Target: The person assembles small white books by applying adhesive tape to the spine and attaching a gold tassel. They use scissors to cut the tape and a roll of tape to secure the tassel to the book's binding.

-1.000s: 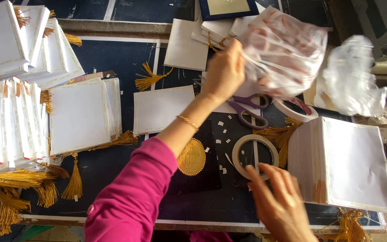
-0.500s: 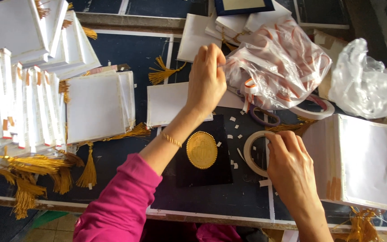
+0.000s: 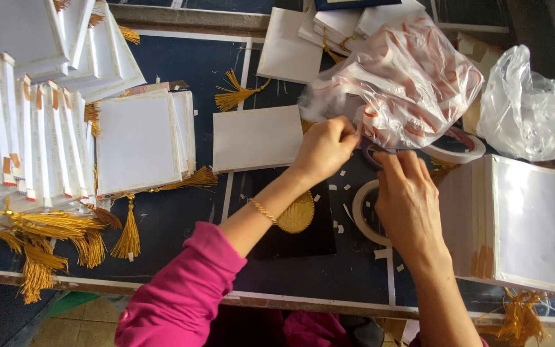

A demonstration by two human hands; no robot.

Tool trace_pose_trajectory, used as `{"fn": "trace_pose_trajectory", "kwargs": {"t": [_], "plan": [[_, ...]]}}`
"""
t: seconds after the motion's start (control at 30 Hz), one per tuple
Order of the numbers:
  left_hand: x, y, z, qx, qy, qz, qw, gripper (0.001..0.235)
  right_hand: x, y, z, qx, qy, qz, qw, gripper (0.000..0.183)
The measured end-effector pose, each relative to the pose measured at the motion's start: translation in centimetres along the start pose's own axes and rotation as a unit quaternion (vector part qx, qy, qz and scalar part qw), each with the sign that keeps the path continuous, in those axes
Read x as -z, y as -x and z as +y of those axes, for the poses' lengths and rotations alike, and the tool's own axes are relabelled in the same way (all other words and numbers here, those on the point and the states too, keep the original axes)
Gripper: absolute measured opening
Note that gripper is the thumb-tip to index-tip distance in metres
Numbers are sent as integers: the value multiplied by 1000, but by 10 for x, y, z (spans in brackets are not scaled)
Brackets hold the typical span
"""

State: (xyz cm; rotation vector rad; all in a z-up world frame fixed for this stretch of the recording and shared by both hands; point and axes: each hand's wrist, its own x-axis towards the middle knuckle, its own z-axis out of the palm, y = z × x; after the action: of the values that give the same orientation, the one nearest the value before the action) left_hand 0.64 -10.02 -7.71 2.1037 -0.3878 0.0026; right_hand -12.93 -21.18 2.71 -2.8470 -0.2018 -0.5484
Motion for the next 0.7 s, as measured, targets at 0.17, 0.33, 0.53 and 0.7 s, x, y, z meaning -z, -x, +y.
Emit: {"fn": "trace_pose_trajectory", "kwargs": {"t": [0.17, 0.33, 0.53, 0.7], "plan": [[55, 43, 34, 12, 65, -58, 996, 10, -7, -20, -3, 41, -41, 7, 998, 30], [86, 67, 31, 18, 78, -57, 995, 8, -38, -23, 10, 46, 29, 14, 998, 14], [104, 72, 23, -19, 115, -80, 990, 11, -53, -35, 35, 12, 171, 43, 984, 9], [128, 69, 34, -28, 254, -95, 962, 10, -74, -64, 45, -56, 131, 66, 988, 10]]}}
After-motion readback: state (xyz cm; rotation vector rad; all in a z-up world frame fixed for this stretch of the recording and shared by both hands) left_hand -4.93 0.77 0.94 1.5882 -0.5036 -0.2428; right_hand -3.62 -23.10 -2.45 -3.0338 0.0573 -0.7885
